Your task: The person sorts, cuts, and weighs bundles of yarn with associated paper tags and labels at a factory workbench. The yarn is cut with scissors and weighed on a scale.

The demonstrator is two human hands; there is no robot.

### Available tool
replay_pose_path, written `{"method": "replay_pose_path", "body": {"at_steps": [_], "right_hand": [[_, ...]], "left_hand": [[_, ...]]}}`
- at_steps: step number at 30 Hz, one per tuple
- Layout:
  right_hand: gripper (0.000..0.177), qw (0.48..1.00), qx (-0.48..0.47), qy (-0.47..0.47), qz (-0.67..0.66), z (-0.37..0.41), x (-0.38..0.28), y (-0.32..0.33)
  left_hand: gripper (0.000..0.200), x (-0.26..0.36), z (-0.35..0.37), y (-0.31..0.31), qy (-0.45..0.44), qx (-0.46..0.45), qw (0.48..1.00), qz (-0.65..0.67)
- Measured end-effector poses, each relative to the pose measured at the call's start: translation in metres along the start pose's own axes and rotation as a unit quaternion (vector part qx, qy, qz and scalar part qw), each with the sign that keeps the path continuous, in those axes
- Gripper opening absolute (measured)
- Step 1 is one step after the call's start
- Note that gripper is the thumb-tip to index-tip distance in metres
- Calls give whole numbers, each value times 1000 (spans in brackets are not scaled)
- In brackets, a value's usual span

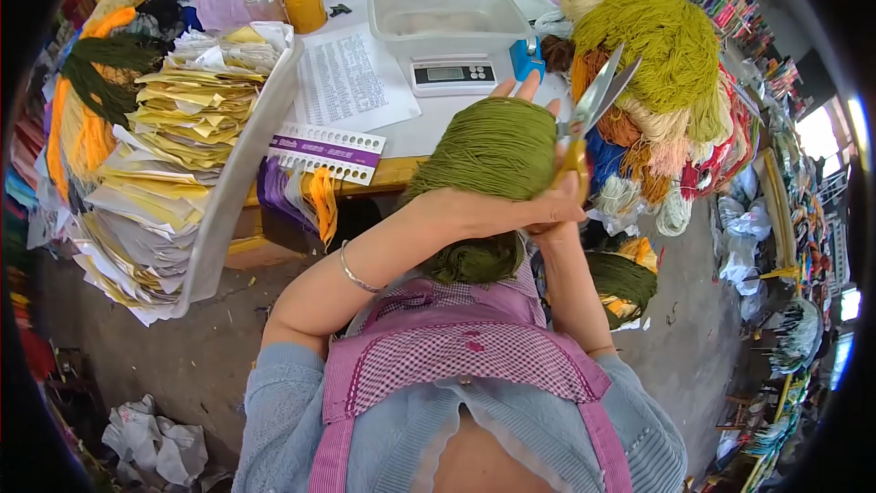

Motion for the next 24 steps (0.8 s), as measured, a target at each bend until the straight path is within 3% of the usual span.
{"method": "replay_pose_path", "body": {"at_steps": [1,3,5,7,9,12,13,14,16,17,18,19,20,21,22,23,24], "right_hand": [[57,948,5,166,272,2,-21,-1],[50,970,-50,172,161,10,-54,-5],[47,971,-71,206,102,7,-91,14],[42,964,-32,257,61,14,-128,23],[38,943,-57,319,79,9,-163,49],[36,938,3,336,82,0,-189,84],[35,933,27,347,93,-1,-193,93],[33,926,46,358,113,-2,-194,100],[32,921,64,349,161,1,-188,106],[36,905,100,370,182,-7,-181,125],[41,887,137,392,202,-14,-175,144],[51,860,209,390,255,-4,-159,126],[52,853,152,386,317,-6,-150,137],[54,840,93,379,377,-12,-136,152],[63,842,43,358,402,-10,-118,143],[65,825,33,327,460,-3,-104,134],[64,871,-34,284,400,-3,-85,125]], "left_hand": [[103,-5,1,-3,-1,3,1000,0],[102,-18,9,-11,-44,37,998,-6],[99,-24,17,-9,-61,64,990,-110],[82,-40,25,-9,-69,85,976,-190],[72,-53,28,-3,-79,54,960,-262],[63,-58,33,13,-99,47,951,-290],[77,-67,35,14,-80,46,935,-342],[77,-73,39,19,-81,45,934,-344],[100,-80,42,36,39,-4,989,-143],[116,-82,40,45,45,-23,996,-71],[116,-81,39,49,43,-24,996,-74],[111,-79,37,53,90,22,981,170],[106,-76,35,58,131,67,903,403],[86,-64,27,56,240,177,790,535],[86,-59,22,59,242,180,793,530],[81,-58,17,62,232,195,689,658],[78,-56,12,63,215,204,567,769]]}}
Point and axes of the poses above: each hand's wrist, its own z-axis away from the middle knuckle, its own y-axis out of the back of the hand, x = y × z, the point moved 2 cm from there along -z, towards the middle knuckle, and after that the axes turned 14 degrees about x, right-handed, at the moved point
